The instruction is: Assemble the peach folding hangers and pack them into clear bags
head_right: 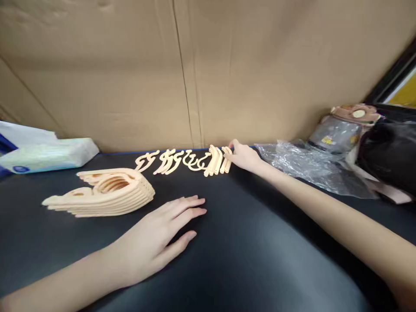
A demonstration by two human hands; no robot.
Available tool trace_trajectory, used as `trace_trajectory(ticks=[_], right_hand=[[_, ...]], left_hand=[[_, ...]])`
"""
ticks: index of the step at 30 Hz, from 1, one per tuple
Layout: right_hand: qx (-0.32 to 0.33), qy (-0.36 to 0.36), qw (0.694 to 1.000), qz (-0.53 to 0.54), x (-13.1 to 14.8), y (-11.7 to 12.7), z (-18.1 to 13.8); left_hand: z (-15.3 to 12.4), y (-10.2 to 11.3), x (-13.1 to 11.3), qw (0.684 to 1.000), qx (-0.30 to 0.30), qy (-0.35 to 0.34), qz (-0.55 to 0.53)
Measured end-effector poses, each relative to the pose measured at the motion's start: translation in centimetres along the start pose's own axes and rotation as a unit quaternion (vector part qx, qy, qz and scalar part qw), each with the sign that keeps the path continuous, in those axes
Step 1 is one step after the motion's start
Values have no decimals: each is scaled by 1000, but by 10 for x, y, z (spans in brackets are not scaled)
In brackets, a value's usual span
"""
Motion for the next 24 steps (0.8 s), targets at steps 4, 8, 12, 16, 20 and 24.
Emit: trace_trajectory(ticks=[4, 8, 12, 16, 20, 24], right_hand=[[1, 3, 1000, -18, -2, 5, 1], [-2, -2, 999, -54, -4, 11, -1], [-6, -8, 996, -90, -2, 15, -3], [-6, -15, 993, -119, 1, 16, -4], [-8, -29, 990, -139, 2, 18, -7], [-19, -33, 988, -147, 3, 26, -10]], left_hand=[[1, 2, 0, 1000, 4, 2, -5], [1, 2, 0, 1000, 4, -1, -8], [1, 2, 0, 1000, 0, 0, -11], [2, 1, 1, 1000, 3, 1, -11], [1, 1, 1, 1000, 7, 1, -11], [1, 1, 1, 1000, 4, 1, -13]])
Point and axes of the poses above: each hand's wrist, its own z-axis towards the middle knuckle, its own y-axis out of the back of the hand, x = y × z, the point moved 7 cm from there along z, towards the middle knuckle, and after that the axes turned 10 degrees about -z, right-handed, at the moved point
